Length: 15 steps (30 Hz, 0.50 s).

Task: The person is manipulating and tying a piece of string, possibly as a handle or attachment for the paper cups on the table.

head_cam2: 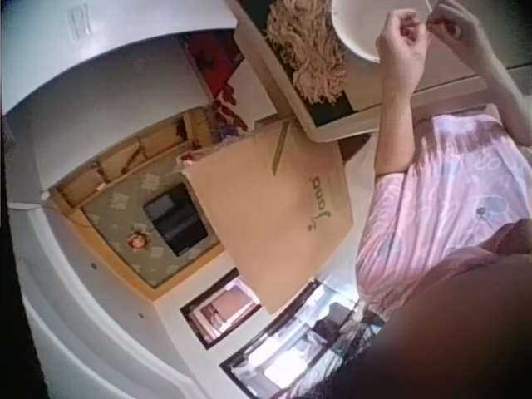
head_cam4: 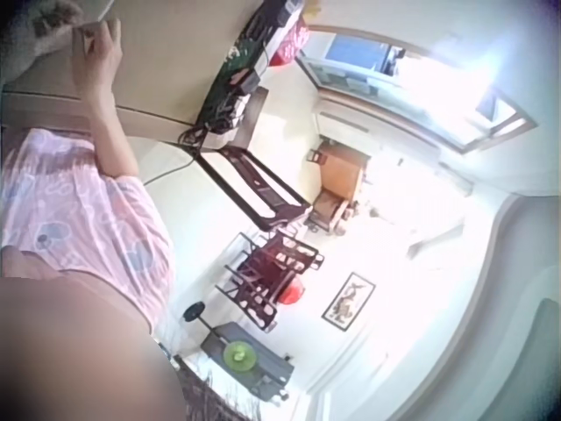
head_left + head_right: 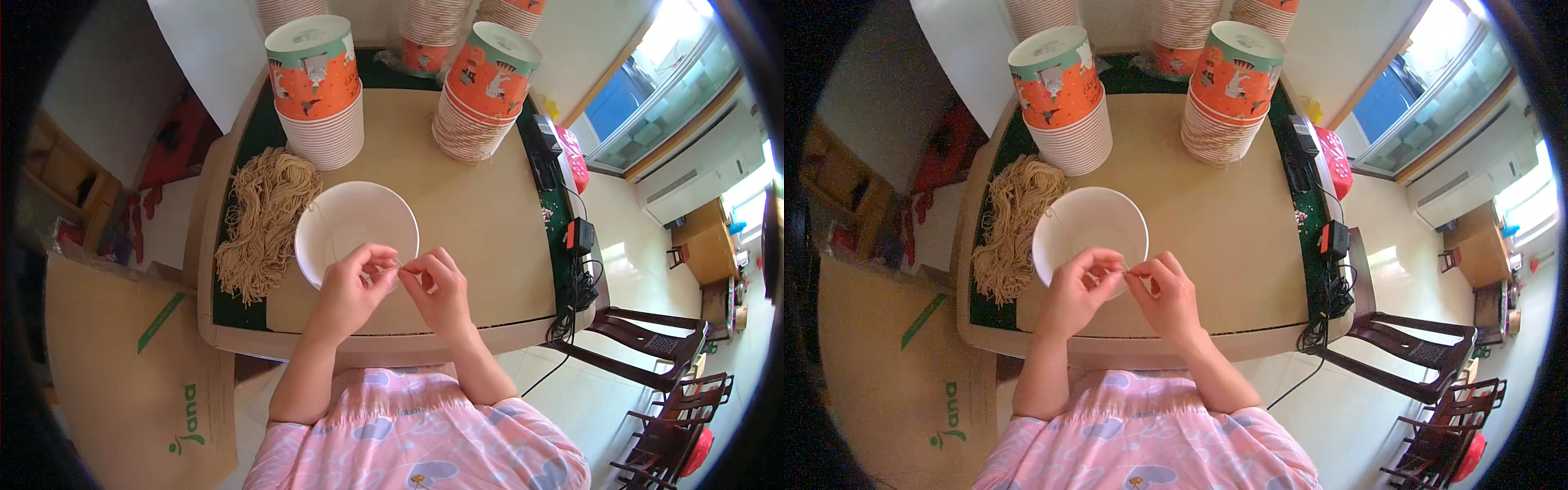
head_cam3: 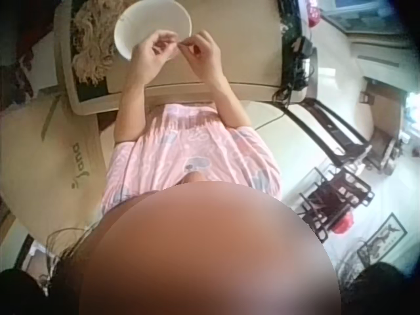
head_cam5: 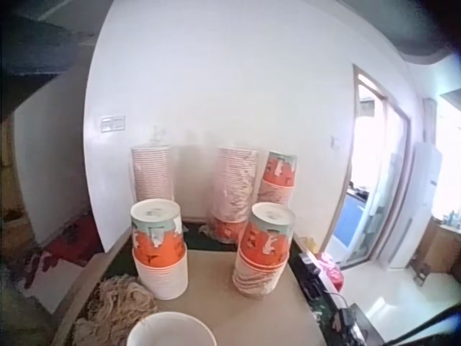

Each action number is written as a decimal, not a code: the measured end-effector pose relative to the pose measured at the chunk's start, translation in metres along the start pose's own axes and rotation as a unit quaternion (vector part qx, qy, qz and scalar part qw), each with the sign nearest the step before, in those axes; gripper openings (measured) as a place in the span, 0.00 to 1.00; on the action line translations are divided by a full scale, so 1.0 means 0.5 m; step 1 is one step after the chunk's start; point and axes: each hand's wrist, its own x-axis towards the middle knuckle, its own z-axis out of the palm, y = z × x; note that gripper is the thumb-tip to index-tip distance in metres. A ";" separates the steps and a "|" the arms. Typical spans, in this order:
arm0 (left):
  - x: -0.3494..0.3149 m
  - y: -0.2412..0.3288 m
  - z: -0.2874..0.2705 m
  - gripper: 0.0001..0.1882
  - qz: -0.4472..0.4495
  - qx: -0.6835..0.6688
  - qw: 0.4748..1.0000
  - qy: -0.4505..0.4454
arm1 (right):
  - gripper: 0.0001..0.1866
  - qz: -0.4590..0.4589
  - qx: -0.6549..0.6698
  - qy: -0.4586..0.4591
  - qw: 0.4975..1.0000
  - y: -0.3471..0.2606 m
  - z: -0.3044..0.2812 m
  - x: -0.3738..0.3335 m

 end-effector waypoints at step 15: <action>-0.010 0.004 0.017 0.08 0.087 0.080 0.993 -0.026 | 0.05 -0.006 -0.008 -0.010 1.000 -0.011 -0.012 -0.014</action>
